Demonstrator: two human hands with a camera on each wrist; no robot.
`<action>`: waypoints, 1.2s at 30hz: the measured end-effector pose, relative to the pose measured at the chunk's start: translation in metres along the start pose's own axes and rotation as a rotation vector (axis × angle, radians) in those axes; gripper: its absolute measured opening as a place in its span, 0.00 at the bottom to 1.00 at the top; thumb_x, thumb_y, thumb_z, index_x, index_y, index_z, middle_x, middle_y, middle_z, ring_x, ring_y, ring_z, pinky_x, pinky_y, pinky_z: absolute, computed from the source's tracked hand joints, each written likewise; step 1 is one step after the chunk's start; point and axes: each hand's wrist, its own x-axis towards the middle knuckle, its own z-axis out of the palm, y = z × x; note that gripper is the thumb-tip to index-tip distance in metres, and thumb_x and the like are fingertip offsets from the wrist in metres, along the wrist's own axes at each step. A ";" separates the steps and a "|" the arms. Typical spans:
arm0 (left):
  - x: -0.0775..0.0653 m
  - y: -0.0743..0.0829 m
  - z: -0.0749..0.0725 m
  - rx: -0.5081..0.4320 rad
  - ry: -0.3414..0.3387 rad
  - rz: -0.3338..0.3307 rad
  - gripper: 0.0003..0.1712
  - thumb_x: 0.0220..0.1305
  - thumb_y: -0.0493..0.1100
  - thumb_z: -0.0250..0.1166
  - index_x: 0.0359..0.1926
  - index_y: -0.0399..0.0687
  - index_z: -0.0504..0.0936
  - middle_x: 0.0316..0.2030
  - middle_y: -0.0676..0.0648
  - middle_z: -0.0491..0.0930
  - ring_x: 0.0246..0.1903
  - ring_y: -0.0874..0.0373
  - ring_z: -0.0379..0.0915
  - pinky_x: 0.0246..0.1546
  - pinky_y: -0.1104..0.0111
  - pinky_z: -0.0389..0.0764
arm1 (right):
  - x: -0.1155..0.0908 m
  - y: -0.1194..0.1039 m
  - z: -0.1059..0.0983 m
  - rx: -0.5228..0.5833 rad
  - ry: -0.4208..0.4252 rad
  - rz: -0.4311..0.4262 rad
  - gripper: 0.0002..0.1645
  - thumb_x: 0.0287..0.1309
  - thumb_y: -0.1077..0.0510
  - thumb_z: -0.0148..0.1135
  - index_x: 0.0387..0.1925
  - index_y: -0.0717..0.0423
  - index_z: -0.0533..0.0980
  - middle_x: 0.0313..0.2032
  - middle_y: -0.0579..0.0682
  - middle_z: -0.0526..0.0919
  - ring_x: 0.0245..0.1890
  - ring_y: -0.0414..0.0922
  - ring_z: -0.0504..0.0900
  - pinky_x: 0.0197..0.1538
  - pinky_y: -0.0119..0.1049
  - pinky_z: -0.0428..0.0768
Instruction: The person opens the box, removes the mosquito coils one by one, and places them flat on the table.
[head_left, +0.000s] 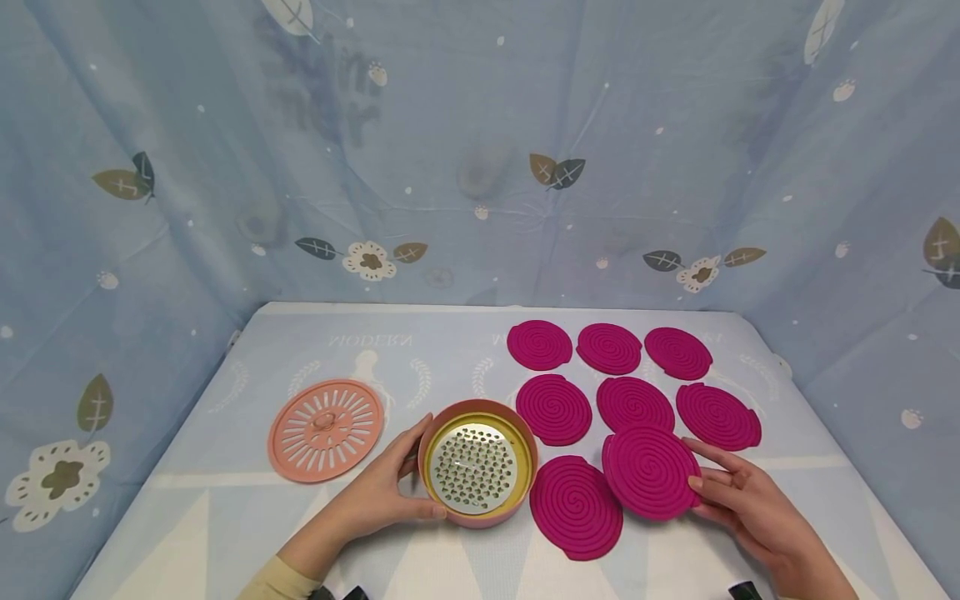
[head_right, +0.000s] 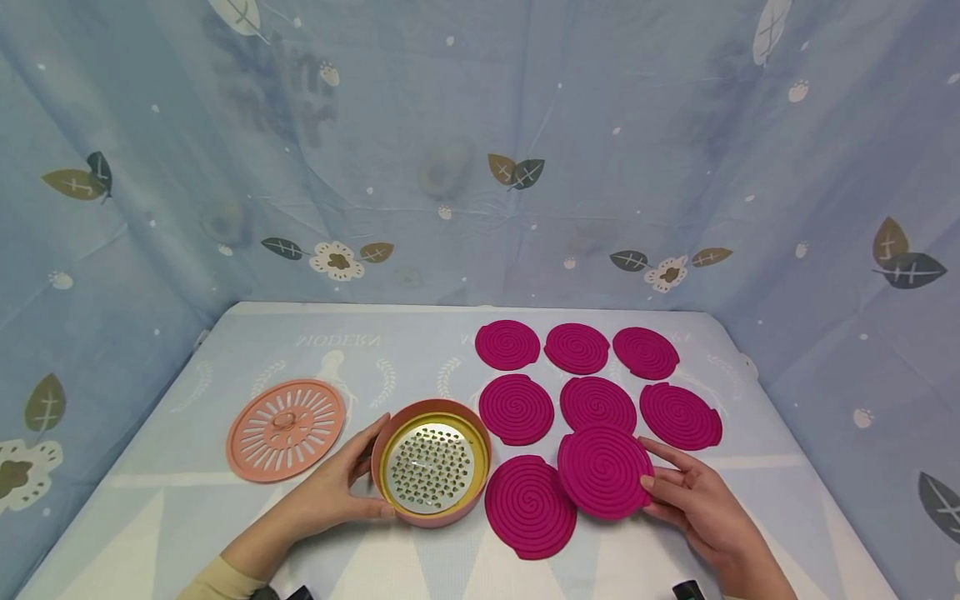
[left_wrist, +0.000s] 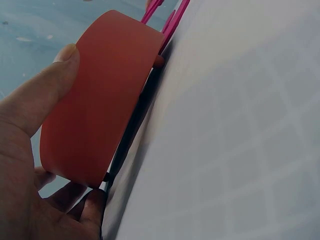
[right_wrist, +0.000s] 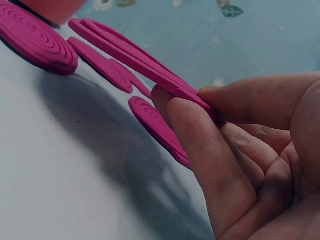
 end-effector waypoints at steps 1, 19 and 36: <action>0.000 0.001 0.000 -0.002 -0.001 0.000 0.72 0.39 0.57 0.83 0.79 0.58 0.47 0.74 0.57 0.51 0.70 0.60 0.54 0.69 0.67 0.62 | -0.001 0.000 -0.001 0.014 -0.008 -0.001 0.30 0.69 0.71 0.52 0.62 0.36 0.75 0.42 0.52 0.87 0.36 0.43 0.87 0.42 0.36 0.86; 0.000 0.001 -0.002 0.003 0.000 0.012 0.72 0.39 0.58 0.83 0.79 0.57 0.47 0.74 0.57 0.50 0.70 0.59 0.54 0.69 0.66 0.62 | -0.008 -0.001 -0.016 0.036 0.007 0.057 0.29 0.69 0.70 0.53 0.58 0.32 0.78 0.45 0.53 0.86 0.39 0.44 0.86 0.44 0.37 0.86; 0.000 0.004 -0.001 0.005 -0.007 -0.012 0.72 0.39 0.57 0.83 0.79 0.57 0.47 0.75 0.57 0.50 0.72 0.62 0.50 0.69 0.67 0.62 | -0.012 0.000 -0.021 0.002 0.014 0.094 0.28 0.70 0.67 0.54 0.56 0.30 0.78 0.47 0.53 0.86 0.39 0.45 0.86 0.45 0.40 0.86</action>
